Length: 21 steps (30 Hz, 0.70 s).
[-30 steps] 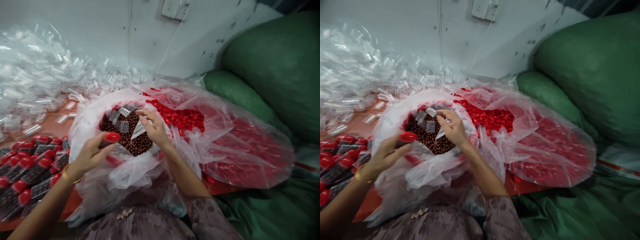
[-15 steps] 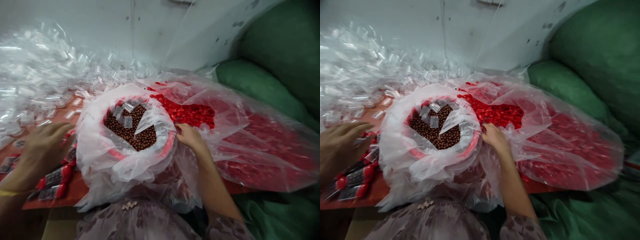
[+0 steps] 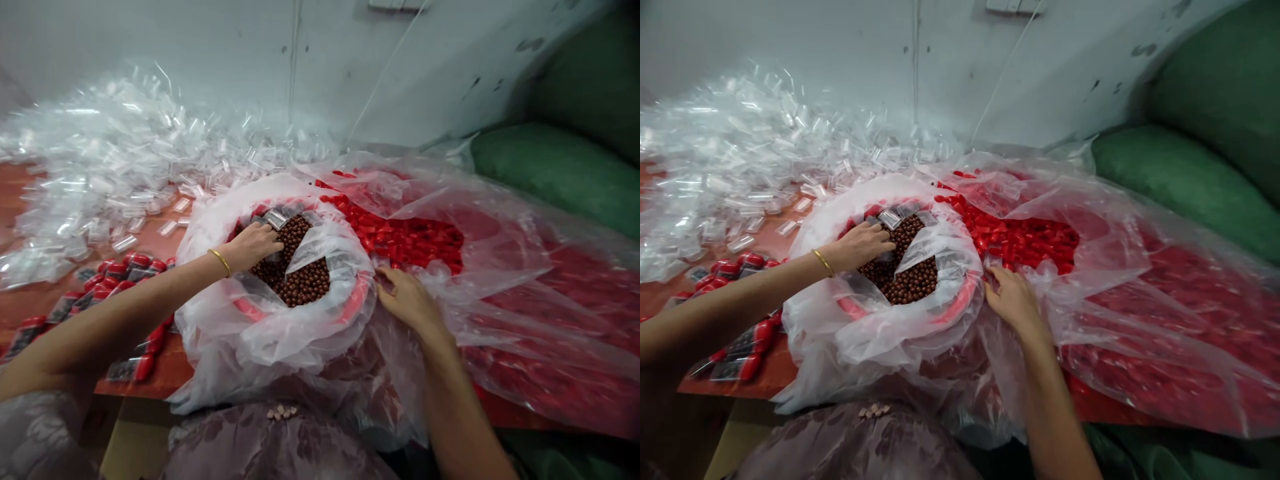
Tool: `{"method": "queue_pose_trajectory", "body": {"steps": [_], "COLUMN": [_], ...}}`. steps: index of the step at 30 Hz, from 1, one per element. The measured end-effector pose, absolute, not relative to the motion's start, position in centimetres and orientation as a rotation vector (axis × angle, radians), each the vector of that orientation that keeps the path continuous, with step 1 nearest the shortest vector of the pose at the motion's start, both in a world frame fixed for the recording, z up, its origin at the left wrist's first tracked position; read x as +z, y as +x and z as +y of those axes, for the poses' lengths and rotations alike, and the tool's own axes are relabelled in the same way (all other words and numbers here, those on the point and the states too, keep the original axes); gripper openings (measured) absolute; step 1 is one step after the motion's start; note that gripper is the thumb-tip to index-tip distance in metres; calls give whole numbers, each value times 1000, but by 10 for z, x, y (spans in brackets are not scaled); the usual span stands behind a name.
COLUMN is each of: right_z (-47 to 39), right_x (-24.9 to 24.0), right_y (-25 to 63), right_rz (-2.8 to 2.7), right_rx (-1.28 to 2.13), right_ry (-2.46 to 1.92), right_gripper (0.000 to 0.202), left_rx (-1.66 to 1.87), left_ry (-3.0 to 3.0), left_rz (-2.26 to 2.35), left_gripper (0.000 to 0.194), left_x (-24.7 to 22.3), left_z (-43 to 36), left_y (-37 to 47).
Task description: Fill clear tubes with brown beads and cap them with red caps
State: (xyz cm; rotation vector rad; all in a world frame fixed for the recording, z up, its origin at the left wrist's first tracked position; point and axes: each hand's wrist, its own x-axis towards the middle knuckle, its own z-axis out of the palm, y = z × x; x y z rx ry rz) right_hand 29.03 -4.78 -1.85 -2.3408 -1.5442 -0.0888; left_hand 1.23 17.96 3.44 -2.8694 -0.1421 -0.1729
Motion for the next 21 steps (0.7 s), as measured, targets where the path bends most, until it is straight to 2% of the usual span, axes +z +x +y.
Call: {"method": "queue_pose_trajectory", "body": {"steps": [4, 7, 10, 13, 17, 21], "right_z": [-59, -68, -70, -60, -34, -19], "right_x": [-25, -18, -5, 6, 12, 10], "right_y": [290, 294, 303, 312, 315, 314], "right_rz": [-1418, -1285, -1172, -1152, -1231, -1210], "right_rx": [-199, -316, -433, -439, -404, -312], "right_ry": [-2189, -2156, -2298, -2515, -2738, -2836], "right_gripper": [31, 30, 30, 31, 40, 33], "left_rx": [-94, 134, 436, 590, 512, 240], "left_ry": [-2886, -2936, -2965, -2969, -3040, -3189], "left_rz": [-119, -240, -422, -573, -842, -1220], "left_gripper": [16, 17, 22, 29, 33, 31], "left_x": [38, 47, 50, 45, 33, 27], "left_z": [164, 146, 138, 140, 147, 154], "left_y": [13, 8, 10, 27, 58, 66]}}
